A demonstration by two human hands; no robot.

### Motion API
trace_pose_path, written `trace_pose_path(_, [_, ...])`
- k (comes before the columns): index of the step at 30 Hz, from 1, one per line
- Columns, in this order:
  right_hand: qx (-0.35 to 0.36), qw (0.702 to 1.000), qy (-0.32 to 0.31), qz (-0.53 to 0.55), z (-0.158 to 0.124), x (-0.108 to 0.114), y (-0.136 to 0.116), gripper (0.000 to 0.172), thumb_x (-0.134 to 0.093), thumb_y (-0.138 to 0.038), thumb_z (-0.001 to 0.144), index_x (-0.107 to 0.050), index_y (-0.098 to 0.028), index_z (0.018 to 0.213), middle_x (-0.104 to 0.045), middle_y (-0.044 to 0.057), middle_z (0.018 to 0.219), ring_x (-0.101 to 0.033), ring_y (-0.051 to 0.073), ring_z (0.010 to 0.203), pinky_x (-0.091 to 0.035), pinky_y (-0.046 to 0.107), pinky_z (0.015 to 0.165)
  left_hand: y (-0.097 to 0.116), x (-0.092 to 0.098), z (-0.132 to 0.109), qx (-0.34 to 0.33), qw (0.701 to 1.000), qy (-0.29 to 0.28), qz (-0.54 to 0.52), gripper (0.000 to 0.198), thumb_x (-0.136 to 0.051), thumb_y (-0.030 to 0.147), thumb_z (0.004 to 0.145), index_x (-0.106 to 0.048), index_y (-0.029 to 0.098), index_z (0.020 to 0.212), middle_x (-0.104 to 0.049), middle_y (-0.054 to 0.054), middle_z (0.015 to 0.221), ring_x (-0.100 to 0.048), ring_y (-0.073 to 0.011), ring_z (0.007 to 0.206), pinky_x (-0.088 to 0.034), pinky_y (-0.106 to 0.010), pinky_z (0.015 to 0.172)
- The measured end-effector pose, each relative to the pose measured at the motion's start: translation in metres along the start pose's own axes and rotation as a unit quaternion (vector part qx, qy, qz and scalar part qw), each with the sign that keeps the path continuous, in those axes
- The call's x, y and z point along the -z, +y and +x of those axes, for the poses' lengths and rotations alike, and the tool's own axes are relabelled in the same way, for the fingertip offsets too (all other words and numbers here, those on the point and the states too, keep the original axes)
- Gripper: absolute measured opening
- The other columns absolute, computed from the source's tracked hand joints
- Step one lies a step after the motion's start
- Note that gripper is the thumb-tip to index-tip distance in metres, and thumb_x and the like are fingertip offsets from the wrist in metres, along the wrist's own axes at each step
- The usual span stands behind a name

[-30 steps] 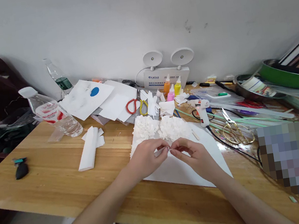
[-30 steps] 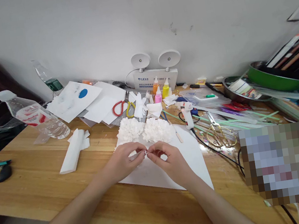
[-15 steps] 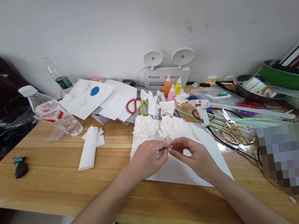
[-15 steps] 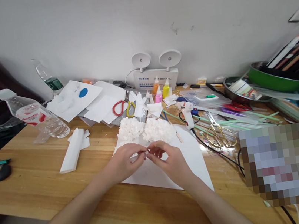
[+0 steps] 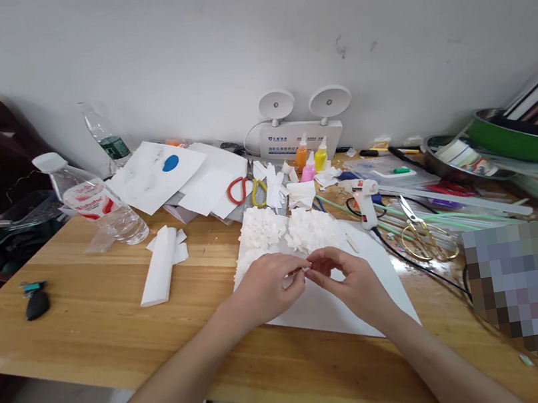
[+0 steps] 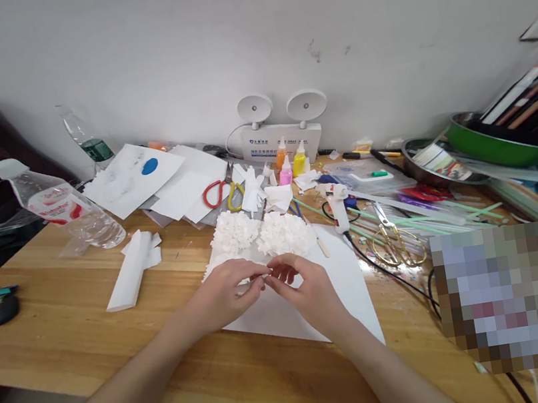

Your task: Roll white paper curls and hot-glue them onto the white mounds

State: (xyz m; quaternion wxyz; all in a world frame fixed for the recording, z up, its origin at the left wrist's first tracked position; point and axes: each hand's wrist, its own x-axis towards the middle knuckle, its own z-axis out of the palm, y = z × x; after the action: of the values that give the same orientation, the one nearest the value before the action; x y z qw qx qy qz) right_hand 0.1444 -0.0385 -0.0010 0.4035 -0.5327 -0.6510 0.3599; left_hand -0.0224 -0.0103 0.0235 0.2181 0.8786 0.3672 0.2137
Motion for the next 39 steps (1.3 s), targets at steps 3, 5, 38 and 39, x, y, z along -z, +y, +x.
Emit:
trace_pose_path(3, [-0.009,1.000,-0.003,0.014,0.0007,0.0008,0.0004,0.021,-0.058,-0.034,0.075,-0.057,-0.020,0.090,-0.062,0.002,0.077,-0.054,0.013,0.063,-0.046,0.027,0.061,-0.0002,0.0002,-0.0009,-0.008,1.000,-0.011,0.015,0.026,-0.043,0.016,0.080,-0.057,0.019,0.102,-0.067,-0.002,0.083,-0.060,-0.0159,0.075,-0.044,-0.028,0.072])
trace_pose_path(5, [-0.018,0.999,-0.013,0.031,0.0012,0.0014,0.0012,0.023,-0.059,-0.035,0.075,-0.057,-0.020,0.093,-0.062,0.003,0.080,-0.055,0.013,0.065,-0.047,0.027,0.062,-0.0007,0.0004,-0.0014,-0.015,0.999,-0.017,0.030,0.028,-0.042,0.017,0.081,-0.051,0.019,0.108,-0.065,-0.004,0.087,-0.059,-0.0170,0.080,-0.044,-0.029,0.074])
trace_pose_path(38, [-0.046,0.995,-0.062,0.068,0.0026,0.0097,0.0017,0.020,-0.057,-0.038,0.075,-0.061,-0.020,0.084,-0.062,0.003,0.082,-0.056,0.015,0.072,-0.047,0.030,0.069,-0.0017,0.0080,-0.0002,-0.026,0.999,-0.007,-0.024,0.016,-0.047,0.022,0.082,-0.061,0.018,0.088,-0.067,-0.001,0.080,-0.057,-0.0144,0.077,-0.041,-0.026,0.074])
trace_pose_path(39, [-0.046,0.995,-0.062,0.066,0.0026,0.0099,0.0017,0.020,-0.058,-0.038,0.075,-0.061,-0.020,0.083,-0.062,0.003,0.081,-0.056,0.015,0.071,-0.047,0.030,0.069,-0.0016,0.0082,-0.0003,-0.026,0.999,-0.007,-0.022,0.015,-0.047,0.022,0.082,-0.061,0.018,0.087,-0.066,0.000,0.078,-0.057,-0.0145,0.076,-0.041,-0.027,0.074])
